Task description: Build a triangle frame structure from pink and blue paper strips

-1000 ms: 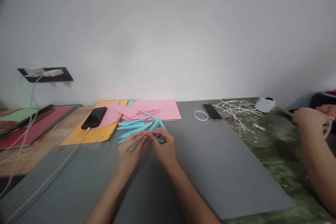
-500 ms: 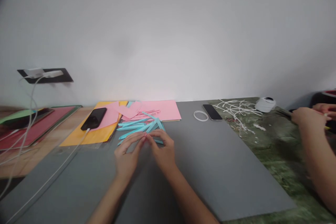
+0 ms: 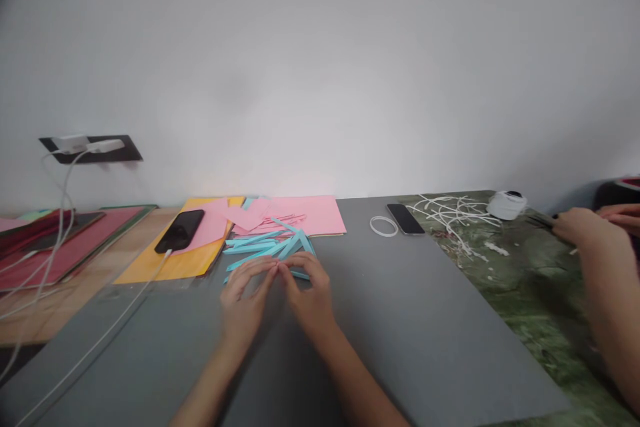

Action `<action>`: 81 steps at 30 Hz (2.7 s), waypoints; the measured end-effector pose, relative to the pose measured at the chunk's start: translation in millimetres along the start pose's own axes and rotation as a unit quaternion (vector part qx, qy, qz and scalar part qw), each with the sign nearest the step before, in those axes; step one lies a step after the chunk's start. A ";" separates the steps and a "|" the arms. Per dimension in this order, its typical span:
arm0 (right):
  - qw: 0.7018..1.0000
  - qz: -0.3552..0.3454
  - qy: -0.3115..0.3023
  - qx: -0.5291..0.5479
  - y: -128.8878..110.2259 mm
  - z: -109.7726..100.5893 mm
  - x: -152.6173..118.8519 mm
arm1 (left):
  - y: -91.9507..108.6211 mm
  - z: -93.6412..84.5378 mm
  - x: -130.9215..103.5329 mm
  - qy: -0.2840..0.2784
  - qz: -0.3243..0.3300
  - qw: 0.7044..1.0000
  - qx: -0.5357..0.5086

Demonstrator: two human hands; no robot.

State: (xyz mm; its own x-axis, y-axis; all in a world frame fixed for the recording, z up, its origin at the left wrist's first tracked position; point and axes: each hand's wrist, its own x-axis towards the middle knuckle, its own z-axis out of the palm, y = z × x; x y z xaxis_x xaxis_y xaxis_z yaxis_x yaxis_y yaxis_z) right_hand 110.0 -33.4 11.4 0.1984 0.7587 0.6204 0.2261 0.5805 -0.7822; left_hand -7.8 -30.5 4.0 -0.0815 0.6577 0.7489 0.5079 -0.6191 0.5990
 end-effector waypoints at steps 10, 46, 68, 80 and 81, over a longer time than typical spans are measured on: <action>1.000 -0.018 -0.013 -0.001 4.0 -0.4 -1.4 | -0.4 1.6 2.8 -0.011 -0.029 0.999 -0.045; 0.995 -0.068 0.050 -0.046 3.2 4.6 -11.1 | 7.2 -2.9 0.5 -0.012 0.026 0.998 0.059; 0.971 0.130 -0.176 0.093 20.2 -19.5 16.9 | -14.3 3.3 7.6 -0.138 -0.183 0.952 -0.205; 0.974 0.102 -0.184 0.086 21.7 -21.3 17.3 | -12.1 -1.4 10.4 -0.168 -0.211 0.948 -0.172; 0.973 0.109 -0.185 0.090 22.2 -21.1 16.9 | -11.1 -1.6 10.6 -0.170 -0.215 0.946 -0.173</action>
State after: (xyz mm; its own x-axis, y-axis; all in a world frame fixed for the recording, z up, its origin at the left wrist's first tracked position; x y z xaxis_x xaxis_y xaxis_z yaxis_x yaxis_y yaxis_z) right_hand 138.5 -13.9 5.7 -0.1410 0.9048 0.4019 0.0398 0.4108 -0.9109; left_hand -15.6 -17.3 5.8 0.0942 0.9440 0.3163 0.1746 -0.3285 0.9282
